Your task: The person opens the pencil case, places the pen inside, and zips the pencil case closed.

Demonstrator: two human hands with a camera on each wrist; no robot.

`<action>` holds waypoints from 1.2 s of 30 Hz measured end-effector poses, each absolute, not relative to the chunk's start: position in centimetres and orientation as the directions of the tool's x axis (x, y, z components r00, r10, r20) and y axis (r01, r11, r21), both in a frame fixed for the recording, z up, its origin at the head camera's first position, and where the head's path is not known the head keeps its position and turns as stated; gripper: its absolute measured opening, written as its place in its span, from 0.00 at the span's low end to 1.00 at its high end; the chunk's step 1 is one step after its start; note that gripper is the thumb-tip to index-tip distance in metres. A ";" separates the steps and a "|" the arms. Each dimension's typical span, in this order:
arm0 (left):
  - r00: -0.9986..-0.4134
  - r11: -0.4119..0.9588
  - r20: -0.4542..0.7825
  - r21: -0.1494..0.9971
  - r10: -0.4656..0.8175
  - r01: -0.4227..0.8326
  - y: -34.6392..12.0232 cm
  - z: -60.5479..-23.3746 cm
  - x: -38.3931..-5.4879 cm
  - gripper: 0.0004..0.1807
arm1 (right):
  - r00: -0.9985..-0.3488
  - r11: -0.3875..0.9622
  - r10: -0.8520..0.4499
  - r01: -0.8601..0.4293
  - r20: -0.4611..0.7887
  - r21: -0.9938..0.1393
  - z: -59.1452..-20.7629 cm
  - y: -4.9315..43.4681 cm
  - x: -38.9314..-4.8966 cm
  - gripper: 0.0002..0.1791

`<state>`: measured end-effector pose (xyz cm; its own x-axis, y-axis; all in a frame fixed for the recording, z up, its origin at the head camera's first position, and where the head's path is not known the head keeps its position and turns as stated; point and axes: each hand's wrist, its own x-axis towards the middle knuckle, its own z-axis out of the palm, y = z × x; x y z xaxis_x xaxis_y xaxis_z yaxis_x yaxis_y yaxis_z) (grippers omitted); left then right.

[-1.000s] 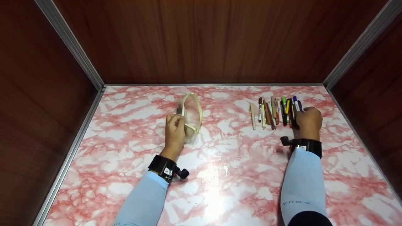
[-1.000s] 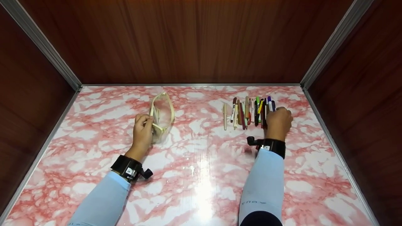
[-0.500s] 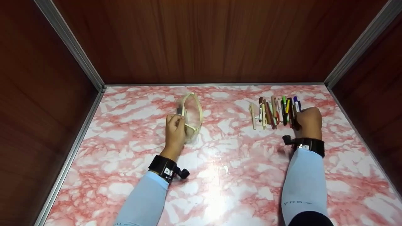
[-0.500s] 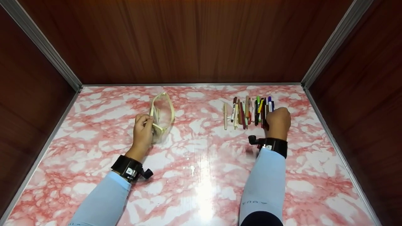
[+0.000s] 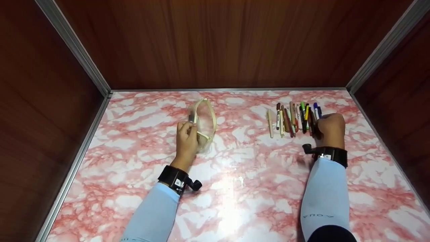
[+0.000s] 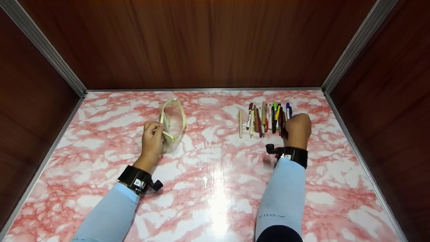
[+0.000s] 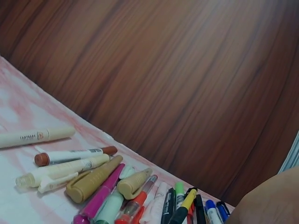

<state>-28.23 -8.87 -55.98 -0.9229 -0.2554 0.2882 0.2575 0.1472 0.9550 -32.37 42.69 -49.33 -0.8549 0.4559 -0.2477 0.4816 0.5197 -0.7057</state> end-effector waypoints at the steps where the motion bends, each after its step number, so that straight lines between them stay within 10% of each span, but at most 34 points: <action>1: -0.922 0.144 0.288 0.955 -0.258 0.258 -8.9 -55.9 -28.2 0.10 | -0.852 0.522 0.461 0.487 -0.249 -0.700 -49.3 42.7 -32.4 0.32; 36: -0.926 0.149 0.281 0.957 -0.253 0.249 -8.9 -55.8 -28.2 0.10 | -0.881 0.418 0.472 0.186 0.038 -0.889 -43.8 36.6 -33.3 0.25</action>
<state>-28.20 -8.85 -55.75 -0.9258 -0.2530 0.2808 0.2494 0.1494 0.9568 -33.30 36.63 -43.77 -0.8806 0.4723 0.0375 0.1862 0.4177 -0.8893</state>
